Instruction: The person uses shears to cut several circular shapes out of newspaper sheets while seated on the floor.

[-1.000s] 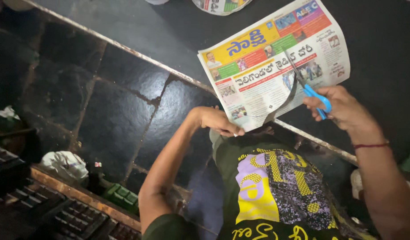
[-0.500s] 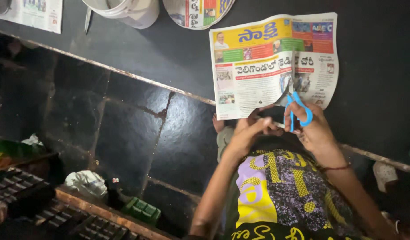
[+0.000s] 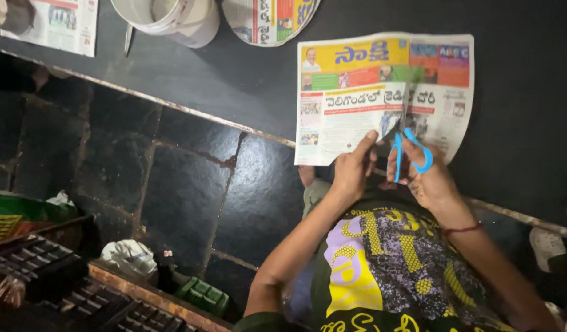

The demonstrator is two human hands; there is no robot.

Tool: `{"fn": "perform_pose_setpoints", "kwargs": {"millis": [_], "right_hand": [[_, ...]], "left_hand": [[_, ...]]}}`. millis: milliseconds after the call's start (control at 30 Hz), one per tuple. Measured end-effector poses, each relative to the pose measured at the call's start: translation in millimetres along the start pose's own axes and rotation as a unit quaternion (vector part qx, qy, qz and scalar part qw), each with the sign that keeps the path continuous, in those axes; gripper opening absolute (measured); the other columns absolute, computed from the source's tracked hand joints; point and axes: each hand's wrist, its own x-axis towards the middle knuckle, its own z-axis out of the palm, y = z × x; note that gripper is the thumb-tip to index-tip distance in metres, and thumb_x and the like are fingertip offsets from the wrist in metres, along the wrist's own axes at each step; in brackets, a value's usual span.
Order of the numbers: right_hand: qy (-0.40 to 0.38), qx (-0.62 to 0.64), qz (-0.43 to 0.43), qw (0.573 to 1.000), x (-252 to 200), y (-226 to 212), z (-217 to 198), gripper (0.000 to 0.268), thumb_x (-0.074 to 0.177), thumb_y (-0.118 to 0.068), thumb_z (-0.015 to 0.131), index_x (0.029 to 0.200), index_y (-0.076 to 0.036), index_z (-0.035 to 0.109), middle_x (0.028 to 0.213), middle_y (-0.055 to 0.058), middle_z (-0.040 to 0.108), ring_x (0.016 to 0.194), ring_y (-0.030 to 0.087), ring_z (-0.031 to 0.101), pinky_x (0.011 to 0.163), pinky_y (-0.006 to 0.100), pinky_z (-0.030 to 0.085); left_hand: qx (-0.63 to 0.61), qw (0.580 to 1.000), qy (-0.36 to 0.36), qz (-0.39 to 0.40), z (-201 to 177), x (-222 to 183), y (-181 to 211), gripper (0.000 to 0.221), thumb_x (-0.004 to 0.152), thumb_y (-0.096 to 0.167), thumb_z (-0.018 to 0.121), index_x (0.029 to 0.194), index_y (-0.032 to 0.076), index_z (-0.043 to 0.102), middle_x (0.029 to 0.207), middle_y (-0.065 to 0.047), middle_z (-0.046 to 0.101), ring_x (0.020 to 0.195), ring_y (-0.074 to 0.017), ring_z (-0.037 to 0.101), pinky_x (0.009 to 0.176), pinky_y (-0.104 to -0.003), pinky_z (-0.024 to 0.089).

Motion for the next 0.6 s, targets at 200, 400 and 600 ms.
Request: {"fn": "perform_pose_setpoints", "kwargs": {"millis": [200,400,600], "right_hand": [[-0.017,0.006,-0.016,1.0,14.0,12.6,-9.0,0.046,0.099,-0.048,0.063,0.098,-0.002,0.065,0.078,0.009,0.068,0.062,0.019,0.066,0.051,0.027,0.046],[0.04,-0.032,-0.023,0.998,19.1,21.8,-17.4,0.046,0.101,-0.046,0.066,0.099,-0.001,0.063,0.078,0.008,0.065,0.061,0.019,0.064,0.054,0.029,0.052],[-0.012,0.013,-0.015,1.0,18.5,11.8,-22.2,0.049,0.095,-0.051,0.065,0.096,-0.002,0.068,0.076,0.009,0.069,0.058,0.017,0.067,0.046,0.022,0.043]], "left_hand": [[0.066,0.998,0.0,0.0,2.9,-3.3,-3.1,0.038,0.094,0.044,0.069,0.088,0.007,0.067,0.06,0.004,0.048,0.045,-0.007,0.039,0.043,-0.025,0.03],[0.095,0.994,-0.039,0.028,1.8,-2.6,-3.9,0.037,0.099,0.044,0.065,0.085,0.01,0.062,0.059,0.007,0.045,0.047,-0.0053,0.036,0.044,-0.025,0.026],[0.079,0.994,-0.068,0.017,-1.3,-5.5,2.9,0.036,0.1,0.04,0.065,0.079,0.012,0.058,0.056,0.008,0.04,0.045,-0.005,0.032,0.042,-0.026,0.022]]}}
